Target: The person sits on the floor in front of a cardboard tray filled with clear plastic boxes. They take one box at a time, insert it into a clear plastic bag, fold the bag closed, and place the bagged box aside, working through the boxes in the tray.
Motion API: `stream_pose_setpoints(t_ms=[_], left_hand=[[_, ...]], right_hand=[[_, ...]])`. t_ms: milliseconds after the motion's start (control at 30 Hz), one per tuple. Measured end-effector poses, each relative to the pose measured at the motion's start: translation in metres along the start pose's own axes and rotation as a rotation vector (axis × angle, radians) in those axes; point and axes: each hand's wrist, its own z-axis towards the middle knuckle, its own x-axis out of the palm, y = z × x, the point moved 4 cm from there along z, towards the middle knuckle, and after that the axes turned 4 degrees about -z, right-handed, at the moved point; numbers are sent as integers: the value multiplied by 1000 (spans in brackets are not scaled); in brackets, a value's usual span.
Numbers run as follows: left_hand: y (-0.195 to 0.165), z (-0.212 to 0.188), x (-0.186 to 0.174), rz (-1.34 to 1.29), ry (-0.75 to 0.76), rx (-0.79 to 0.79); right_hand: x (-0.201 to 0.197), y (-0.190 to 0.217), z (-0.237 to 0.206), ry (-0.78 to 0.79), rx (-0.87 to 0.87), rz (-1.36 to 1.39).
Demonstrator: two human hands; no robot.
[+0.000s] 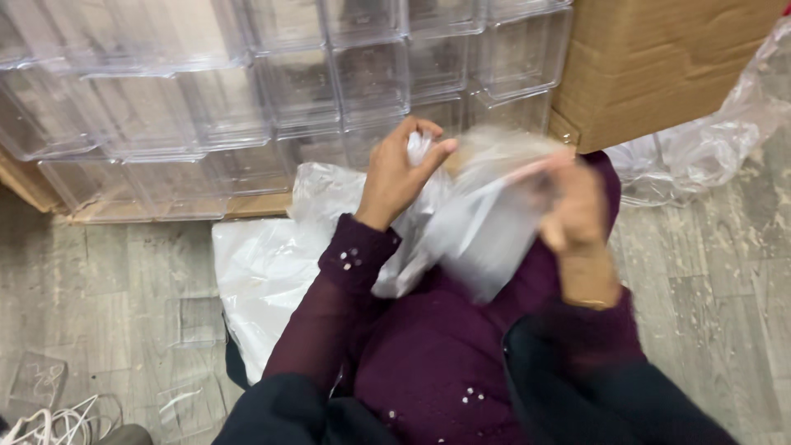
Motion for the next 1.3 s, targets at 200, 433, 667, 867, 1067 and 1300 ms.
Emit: stream_pose_setpoints(t_ms=[200,433,667,867,1067,1300], left_hand=[[-4,-8,7,-59,107,-225],[-6,-12,13,-28,169,-259],[-12,-13,17,-109,93,-208],[-16,-18,9,-294,40,-243],[2,-25,8,-703,184,-290],[16,-32,30,-832,218,-342]], right_hand=[[-197,-23,6,-630,-444,781],[-187,-3,46,-643,-269,674],[-1,31,0,-201,-345,133],[89,16,-15,122,-55,-19],[69,12,-12,9,-27,-105],[78,38,-20,-10,-352,-508]])
